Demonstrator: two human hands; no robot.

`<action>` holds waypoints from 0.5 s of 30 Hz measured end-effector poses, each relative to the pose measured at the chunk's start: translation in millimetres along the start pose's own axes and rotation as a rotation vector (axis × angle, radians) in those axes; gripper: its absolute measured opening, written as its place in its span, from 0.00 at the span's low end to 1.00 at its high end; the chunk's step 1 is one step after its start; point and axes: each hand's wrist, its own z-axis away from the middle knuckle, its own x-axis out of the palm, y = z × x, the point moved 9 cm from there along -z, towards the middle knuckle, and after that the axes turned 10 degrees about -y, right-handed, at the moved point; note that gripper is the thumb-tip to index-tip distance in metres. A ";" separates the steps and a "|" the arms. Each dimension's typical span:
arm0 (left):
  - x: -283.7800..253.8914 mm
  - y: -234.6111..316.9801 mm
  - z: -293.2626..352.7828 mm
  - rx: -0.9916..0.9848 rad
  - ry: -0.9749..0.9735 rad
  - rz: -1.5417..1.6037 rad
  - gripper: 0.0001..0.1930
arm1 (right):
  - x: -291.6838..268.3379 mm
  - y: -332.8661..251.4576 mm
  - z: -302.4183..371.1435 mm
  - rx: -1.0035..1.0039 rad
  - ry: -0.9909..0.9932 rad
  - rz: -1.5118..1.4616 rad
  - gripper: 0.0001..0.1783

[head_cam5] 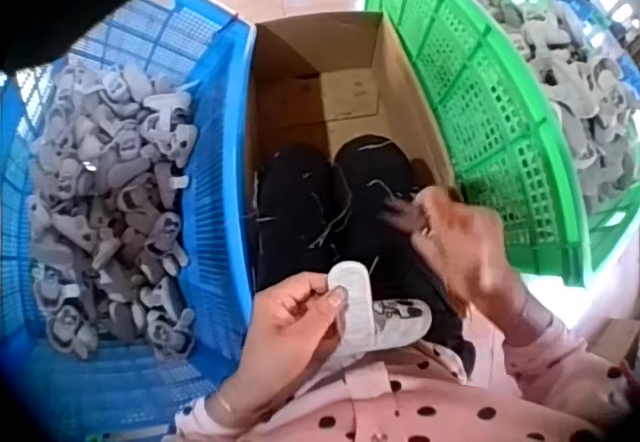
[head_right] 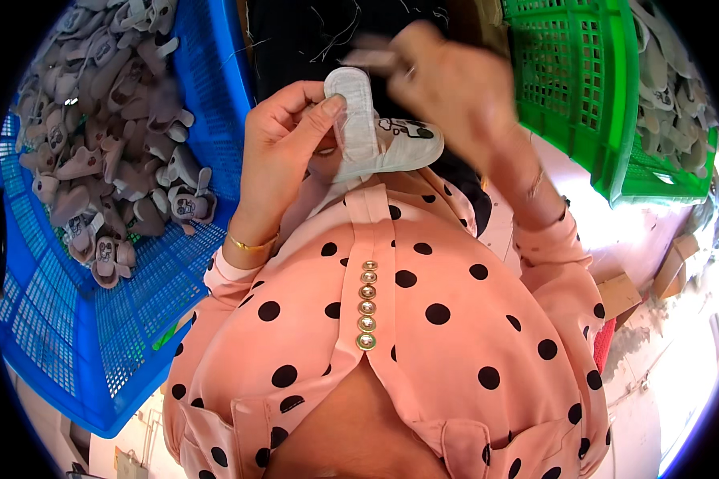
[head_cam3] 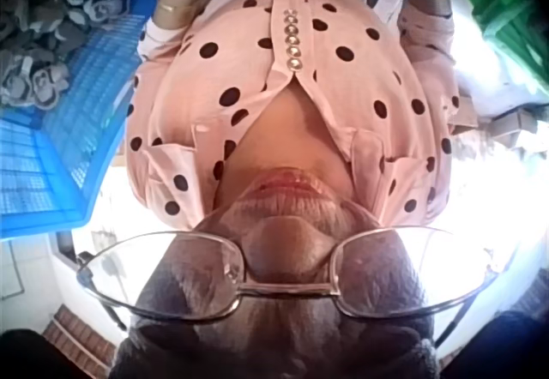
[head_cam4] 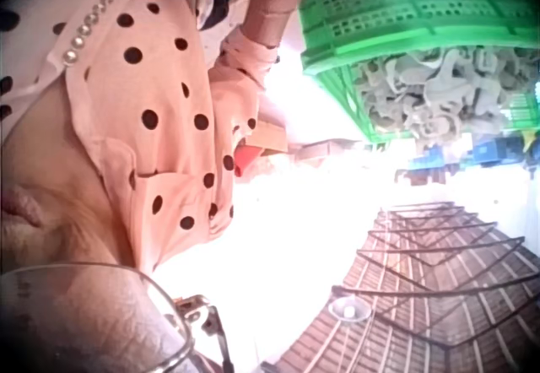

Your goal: The person uses scissors to trim excess fabric and threads from the edges of a white slipper. They hold the slipper in their left hand and carefully cut along the seams and straps with their right hand. The slipper is handled one at a time from a large blue basket filled with similar items.

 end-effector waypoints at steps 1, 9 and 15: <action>-4.0 1.7 0.6 0.012 0.022 -0.039 0.08 | -7.1 28.9 -1.2 0.060 0.080 -0.009 0.19; 3.1 5.1 -0.8 0.008 -0.017 0.115 0.07 | -3.5 -32.1 11.3 -0.082 -0.044 -0.145 0.17; -6.6 21.1 3.7 -0.029 0.060 0.103 0.07 | -45.5 11.4 -3.0 0.101 0.167 -0.285 0.19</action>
